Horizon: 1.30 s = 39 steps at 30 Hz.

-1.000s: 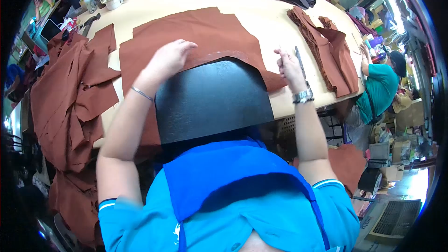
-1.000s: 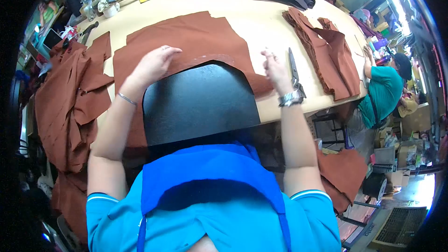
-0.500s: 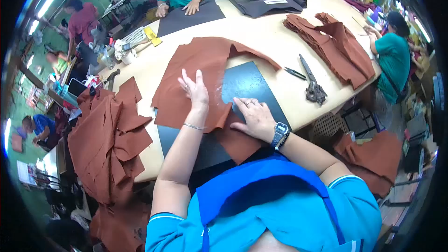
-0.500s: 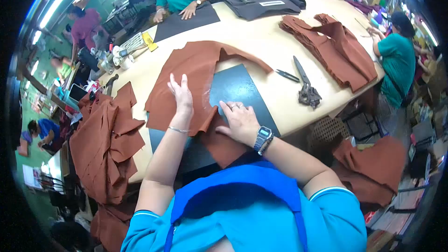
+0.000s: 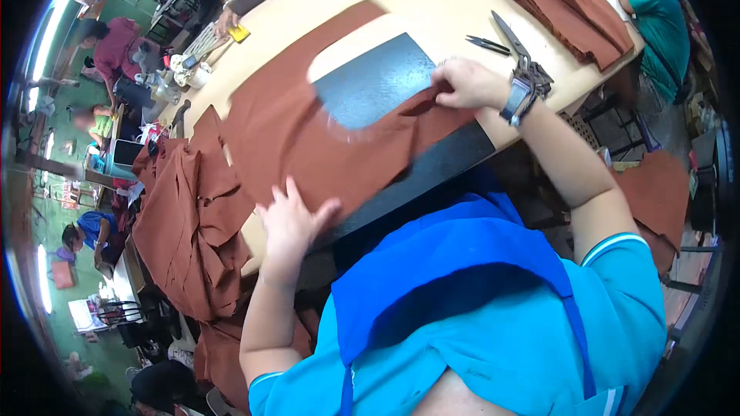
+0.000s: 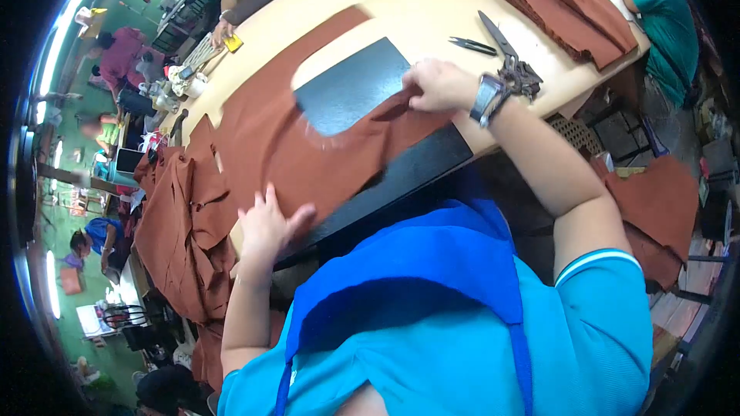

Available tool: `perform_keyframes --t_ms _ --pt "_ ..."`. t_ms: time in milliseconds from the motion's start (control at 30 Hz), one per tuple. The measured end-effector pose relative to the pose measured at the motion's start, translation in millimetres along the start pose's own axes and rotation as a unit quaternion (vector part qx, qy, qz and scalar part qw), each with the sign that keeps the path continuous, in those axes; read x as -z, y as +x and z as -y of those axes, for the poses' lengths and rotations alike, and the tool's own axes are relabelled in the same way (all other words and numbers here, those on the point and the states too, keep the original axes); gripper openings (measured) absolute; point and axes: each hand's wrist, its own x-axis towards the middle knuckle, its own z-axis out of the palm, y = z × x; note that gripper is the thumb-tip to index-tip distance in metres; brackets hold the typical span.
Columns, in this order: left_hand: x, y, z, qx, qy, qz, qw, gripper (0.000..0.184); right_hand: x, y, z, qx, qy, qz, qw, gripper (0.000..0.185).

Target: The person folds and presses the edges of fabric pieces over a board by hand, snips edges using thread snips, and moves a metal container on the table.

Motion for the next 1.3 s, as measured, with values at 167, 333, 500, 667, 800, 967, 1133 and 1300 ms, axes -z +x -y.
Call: perform_keyframes --t_ms 167,333,500,667,800,967,1133,1300 --pt "31 -2 -20 -0.212 -0.080 -0.097 0.969 0.082 58 26 14 -0.035 0.026 0.120 0.992 0.026" --pt "17 105 -75 -0.414 -0.222 -0.218 0.855 0.063 111 40 45 -0.004 -0.151 0.118 0.981 0.027" --pt "23 133 -110 -0.443 -0.228 -0.232 0.836 0.059 84 40 -6 0.039 -0.239 -0.171 0.955 0.027" --pt "23 125 -130 -0.415 -0.223 -0.244 0.847 0.065 4 38 36 0.022 0.057 0.038 0.997 0.025" --pt "23 125 -131 -0.396 -0.214 -0.216 0.867 0.067 -21 35 40 -0.024 0.101 0.100 0.990 0.020" --pt "20 145 -107 -0.425 -0.269 -0.178 0.846 0.017 -30 24 34 0.002 0.126 0.021 0.992 0.012" --pt "22 167 -82 -0.492 -0.213 -0.202 0.820 0.015 -48 14 36 0.026 0.068 -0.053 0.996 0.012" --pt "12 176 -74 -0.520 -0.138 -0.281 0.795 0.019 -48 1 51 0.069 -0.043 -0.060 0.995 0.011"
